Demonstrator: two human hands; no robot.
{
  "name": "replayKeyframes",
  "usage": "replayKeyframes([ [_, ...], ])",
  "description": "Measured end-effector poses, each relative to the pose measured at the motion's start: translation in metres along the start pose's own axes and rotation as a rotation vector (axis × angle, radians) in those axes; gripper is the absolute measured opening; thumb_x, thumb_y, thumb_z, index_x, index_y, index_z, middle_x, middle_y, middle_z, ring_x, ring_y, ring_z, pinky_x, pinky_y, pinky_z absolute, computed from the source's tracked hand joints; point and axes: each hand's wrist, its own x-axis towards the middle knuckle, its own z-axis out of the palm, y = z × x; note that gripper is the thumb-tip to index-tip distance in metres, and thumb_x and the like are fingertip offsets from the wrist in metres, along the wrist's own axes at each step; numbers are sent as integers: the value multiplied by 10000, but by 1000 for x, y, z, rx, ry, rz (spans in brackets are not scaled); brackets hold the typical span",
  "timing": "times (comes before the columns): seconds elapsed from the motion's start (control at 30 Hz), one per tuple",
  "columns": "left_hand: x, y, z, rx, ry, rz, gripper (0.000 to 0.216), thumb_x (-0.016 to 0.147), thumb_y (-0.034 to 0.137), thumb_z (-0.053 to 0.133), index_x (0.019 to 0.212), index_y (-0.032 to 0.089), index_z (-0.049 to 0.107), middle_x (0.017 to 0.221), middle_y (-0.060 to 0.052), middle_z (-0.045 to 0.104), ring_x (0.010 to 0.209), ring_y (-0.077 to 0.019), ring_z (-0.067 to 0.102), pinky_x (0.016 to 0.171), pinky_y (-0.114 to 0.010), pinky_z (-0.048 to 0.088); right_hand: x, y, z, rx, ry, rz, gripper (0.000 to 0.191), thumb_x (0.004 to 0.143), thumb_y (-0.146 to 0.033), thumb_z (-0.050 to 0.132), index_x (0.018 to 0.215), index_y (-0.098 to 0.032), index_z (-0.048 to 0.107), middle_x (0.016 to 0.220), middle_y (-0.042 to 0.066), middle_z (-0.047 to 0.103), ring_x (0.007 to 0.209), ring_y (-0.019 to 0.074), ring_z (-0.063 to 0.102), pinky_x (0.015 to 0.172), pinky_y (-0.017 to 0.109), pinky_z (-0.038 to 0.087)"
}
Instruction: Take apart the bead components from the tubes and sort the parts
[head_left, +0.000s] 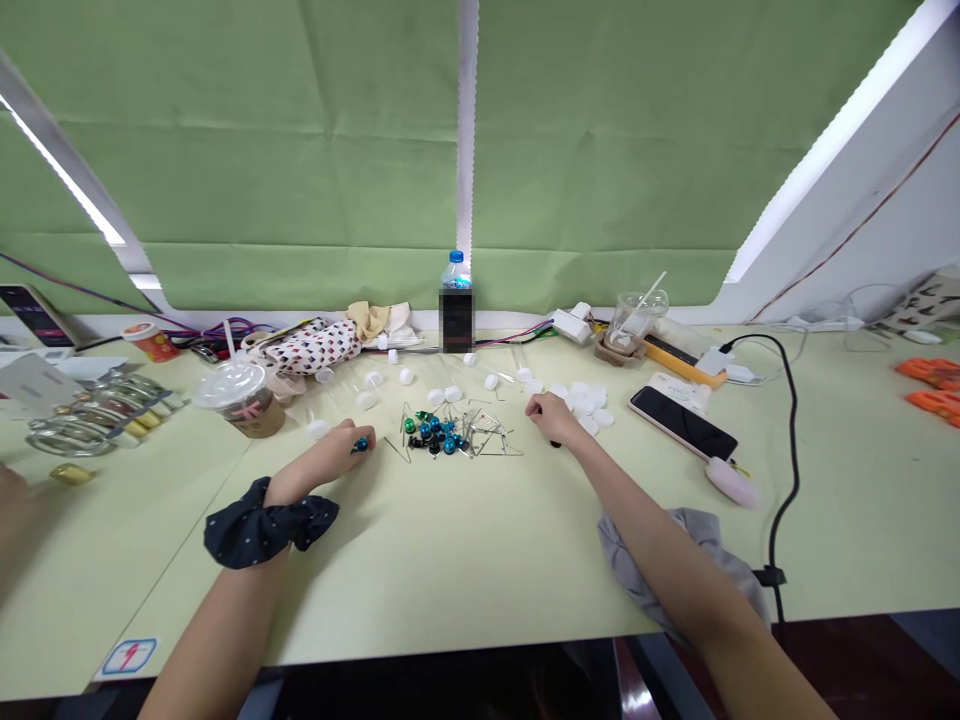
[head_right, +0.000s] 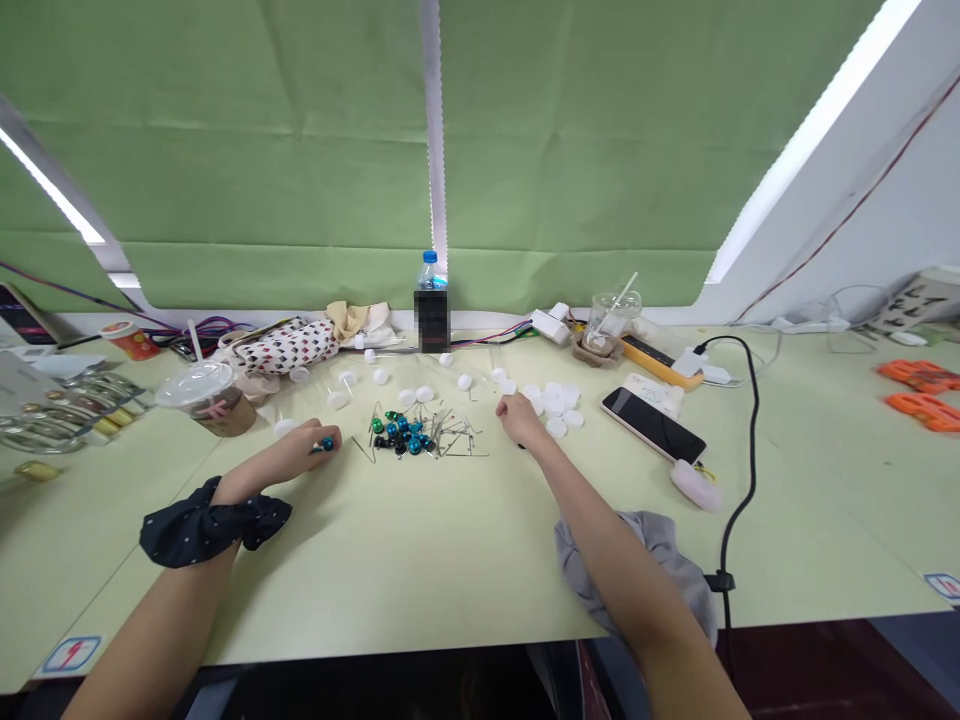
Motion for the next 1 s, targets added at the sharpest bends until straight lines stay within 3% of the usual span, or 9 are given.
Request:
replayKeyframes([
  [0.23,3,1,2,-37,104,-59,291,735,347,507,978,186,504,837,-59,576,672,-206,574,655,-307,448,-3,-1,-3,-16,55,12,137,666,-46,545,737,-146,606,868,82,610,816,164,562,675,243,423],
  [0.4,0,14,3,158,247,-108,412,748,456,567,1034,164,512,996,-111,513,711,-229,585,684,-356,453,-7,-6,-6,49,37,38,97,609,-112,622,697,-151,624,732,51,641,717,161,594,604,232,443],
  [0.47,1,31,8,175,330,-33,461,760,484,573,1110,190,508,1049,-110,478,733,-227,586,696,-363,456,-9,-7,-6,81,22,32,51,612,-131,632,655,-158,638,672,36,648,671,154,596,597,233,446],
  [0.57,10,62,23,31,273,302,433,794,457,568,1169,247,519,1083,-90,490,931,-250,550,822,-367,439,-10,-9,-5,119,10,10,22,628,-178,653,629,-165,672,652,32,665,656,155,601,601,239,445],
  [0.63,20,79,36,-40,282,401,397,789,435,589,1138,248,552,1043,-86,521,970,-264,516,854,-389,423,-9,-10,-4,136,12,-5,46,636,-205,667,646,-169,694,664,34,675,675,161,607,608,242,444],
  [0.77,35,93,53,-33,298,425,317,798,423,588,1049,229,593,982,-84,542,942,-269,501,851,-422,410,-9,-9,-2,158,26,-21,52,638,-211,682,658,-171,708,665,36,678,682,165,610,625,249,449],
  [1.0,34,86,55,-5,230,439,250,871,347,486,1065,227,587,971,-77,535,885,-227,540,767,-353,456,-9,-7,0,180,37,-21,55,632,-212,708,664,-168,697,688,36,683,695,158,617,651,246,459],
])
